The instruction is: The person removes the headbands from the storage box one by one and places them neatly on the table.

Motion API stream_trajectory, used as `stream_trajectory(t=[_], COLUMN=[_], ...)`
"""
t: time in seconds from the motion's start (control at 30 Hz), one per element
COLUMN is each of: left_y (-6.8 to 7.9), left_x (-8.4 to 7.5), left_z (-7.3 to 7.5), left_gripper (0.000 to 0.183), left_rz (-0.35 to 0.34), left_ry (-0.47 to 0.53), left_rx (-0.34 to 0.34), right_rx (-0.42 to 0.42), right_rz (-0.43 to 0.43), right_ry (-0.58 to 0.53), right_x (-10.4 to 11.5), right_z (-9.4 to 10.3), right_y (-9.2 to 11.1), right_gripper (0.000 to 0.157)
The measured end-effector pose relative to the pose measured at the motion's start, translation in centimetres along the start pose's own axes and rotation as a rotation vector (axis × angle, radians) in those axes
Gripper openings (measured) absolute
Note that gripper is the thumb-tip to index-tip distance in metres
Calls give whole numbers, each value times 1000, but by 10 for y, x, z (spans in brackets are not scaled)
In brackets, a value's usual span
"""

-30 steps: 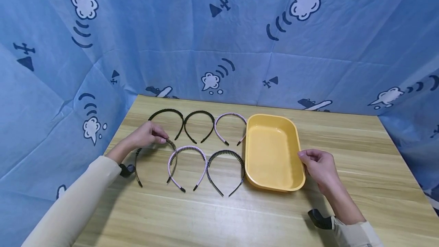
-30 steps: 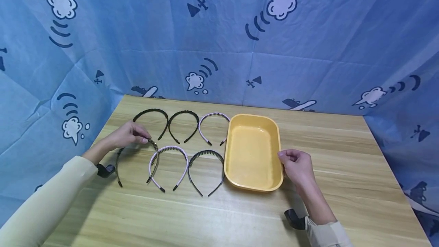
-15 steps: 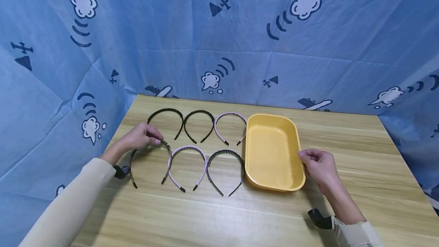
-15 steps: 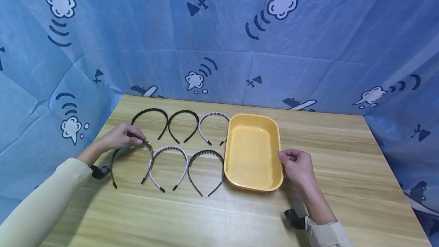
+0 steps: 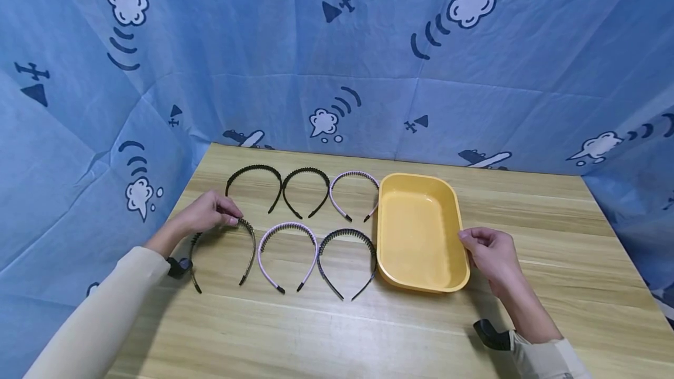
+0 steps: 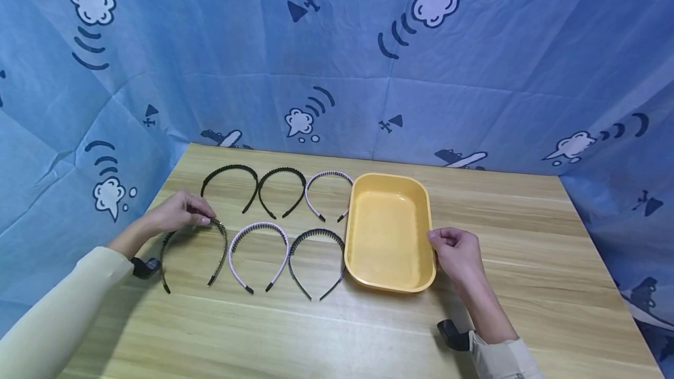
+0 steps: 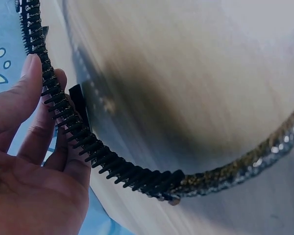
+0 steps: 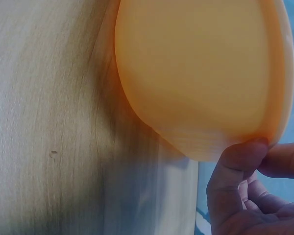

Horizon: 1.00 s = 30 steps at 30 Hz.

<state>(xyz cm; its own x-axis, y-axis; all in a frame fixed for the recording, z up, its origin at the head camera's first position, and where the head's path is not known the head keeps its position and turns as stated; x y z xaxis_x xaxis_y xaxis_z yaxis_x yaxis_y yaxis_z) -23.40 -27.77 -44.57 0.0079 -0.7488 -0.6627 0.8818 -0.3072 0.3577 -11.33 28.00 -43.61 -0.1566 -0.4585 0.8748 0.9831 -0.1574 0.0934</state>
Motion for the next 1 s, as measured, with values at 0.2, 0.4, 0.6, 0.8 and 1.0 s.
stream_trajectory(t=[0.2,0.4,0.6,0.8,1.0], left_y=[-1,-3,-4,-2,0], left_x=[1,2,3,5,7], left_z=[-4,-4,-6,-10,-13], left_gripper=[14,14,14,13,13], left_rz=[-11,-5,-6,-6,-28], left_ry=[17,3,2,14,15], left_rx=[0,-24,-47,-86,-125], right_rx=[6,7,6,8,11], right_rz=[-3,-5,-6,-17,-22], right_ry=[4,5,1,8,2], right_x=[1,1,0,0,-1], right_z=[0,0,0,0,0], right_y=[-1,-1,-1,0,0], right_gripper=[38,38,38,39,40])
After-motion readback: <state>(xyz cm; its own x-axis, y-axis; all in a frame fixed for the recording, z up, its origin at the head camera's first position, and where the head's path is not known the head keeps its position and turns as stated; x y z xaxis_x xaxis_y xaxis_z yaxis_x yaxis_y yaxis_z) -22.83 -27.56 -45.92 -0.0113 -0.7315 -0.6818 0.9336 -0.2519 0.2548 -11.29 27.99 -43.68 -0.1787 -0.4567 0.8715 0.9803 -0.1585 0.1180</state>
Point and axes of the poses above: each hand's wrist, its own y-axis away from the middle knuckle, its own z-axis out of the back of the hand, x = y × z, the point moved 6 cm from there along -y, towards the middle knuckle, and after that the axes turned 13 degrees about z, right-handed, at the moved point
